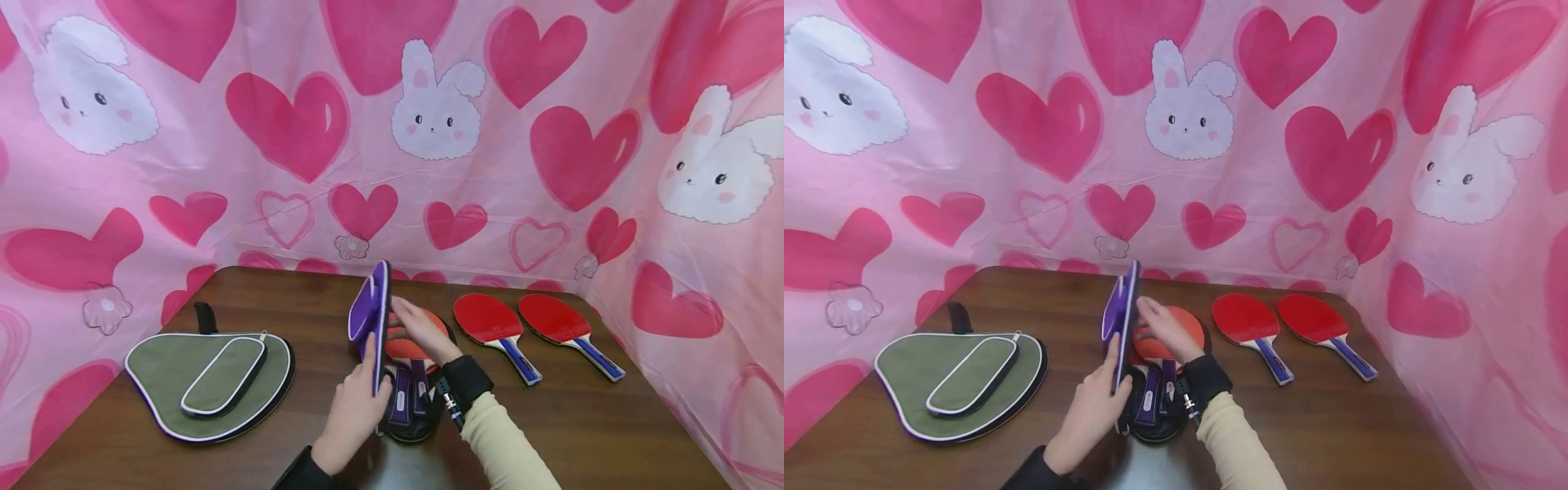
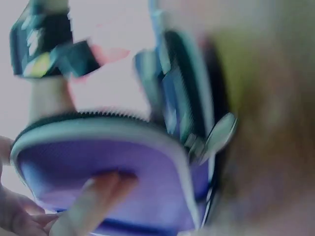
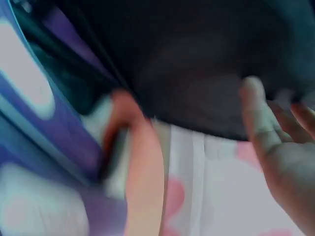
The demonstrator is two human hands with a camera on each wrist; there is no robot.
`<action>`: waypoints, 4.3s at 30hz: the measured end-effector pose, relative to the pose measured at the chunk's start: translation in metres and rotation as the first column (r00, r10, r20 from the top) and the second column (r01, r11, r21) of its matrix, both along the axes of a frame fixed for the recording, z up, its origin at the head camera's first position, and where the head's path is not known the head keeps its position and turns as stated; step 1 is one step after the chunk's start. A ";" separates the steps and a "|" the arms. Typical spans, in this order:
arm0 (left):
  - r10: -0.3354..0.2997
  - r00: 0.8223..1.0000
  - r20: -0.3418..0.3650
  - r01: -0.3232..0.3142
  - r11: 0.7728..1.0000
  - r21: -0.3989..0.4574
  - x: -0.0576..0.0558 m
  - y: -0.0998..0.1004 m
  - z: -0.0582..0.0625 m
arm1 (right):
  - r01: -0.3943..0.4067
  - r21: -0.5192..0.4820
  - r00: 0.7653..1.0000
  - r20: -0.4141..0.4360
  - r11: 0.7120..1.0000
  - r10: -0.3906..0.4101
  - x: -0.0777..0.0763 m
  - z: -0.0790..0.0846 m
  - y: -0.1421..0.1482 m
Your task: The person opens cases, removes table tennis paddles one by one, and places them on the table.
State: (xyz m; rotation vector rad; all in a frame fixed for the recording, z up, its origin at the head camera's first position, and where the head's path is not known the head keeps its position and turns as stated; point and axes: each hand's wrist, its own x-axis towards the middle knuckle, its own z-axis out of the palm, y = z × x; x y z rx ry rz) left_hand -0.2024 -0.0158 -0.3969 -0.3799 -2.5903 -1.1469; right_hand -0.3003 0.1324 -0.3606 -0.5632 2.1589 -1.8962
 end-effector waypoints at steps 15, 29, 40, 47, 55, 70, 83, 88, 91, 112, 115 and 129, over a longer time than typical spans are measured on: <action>0.262 0.931 0.253 -0.244 0.964 -0.101 -0.027 -0.106 0.004 | -0.208 0.771 0.932 -0.031 0.602 0.361 0.026 -0.026 -0.070; 0.315 0.907 0.281 -0.244 0.934 -0.261 -0.034 -0.136 -0.017 | -0.248 0.874 0.907 0.058 0.418 0.416 0.030 -0.032 -0.090; 0.328 0.894 0.304 -0.249 0.929 -0.273 -0.036 -0.137 -0.017 | -0.259 0.855 0.906 0.053 0.449 0.421 0.021 -0.036 -0.088; 0.321 0.892 0.319 -0.240 0.933 -0.269 -0.038 -0.138 -0.016 | -0.251 0.830 0.907 0.022 0.498 0.422 0.017 -0.038 -0.085; 0.360 0.912 0.197 -0.309 0.918 -0.250 -0.032 -0.129 -0.009 | -0.173 0.795 0.908 -0.099 0.581 0.407 0.015 -0.037 -0.078; -0.243 0.936 0.254 0.334 0.840 -0.427 -0.018 -0.046 -0.006 | 0.258 0.848 0.966 -0.241 0.463 -0.097 0.018 -0.033 -0.007; -0.246 0.915 0.319 0.383 0.776 -0.500 -0.016 -0.038 -0.026 | 0.187 0.789 0.981 -0.124 0.586 -0.146 0.019 -0.045 -0.006; -0.244 0.913 0.326 0.385 0.777 -0.498 -0.018 -0.038 -0.028 | 0.282 0.770 0.958 -0.260 0.573 -0.123 0.019 -0.042 0.002; -0.242 0.912 0.333 0.386 0.780 -0.492 -0.019 -0.038 -0.031 | 0.318 0.748 0.943 -0.314 0.582 -0.111 0.020 -0.040 0.012; -0.287 0.893 0.346 0.421 0.805 -0.418 -0.017 -0.041 -0.035 | 0.545 0.665 0.820 -0.549 0.511 -0.161 0.081 -0.031 0.210; -0.291 0.890 0.350 0.425 0.808 -0.409 -0.017 -0.041 -0.034 | 0.556 0.664 0.811 -0.567 0.500 -0.148 0.096 -0.037 0.245; -0.290 0.887 0.360 0.425 0.817 -0.390 -0.016 -0.039 -0.032 | 0.674 0.567 0.646 -0.763 0.474 -0.005 0.154 -0.089 0.331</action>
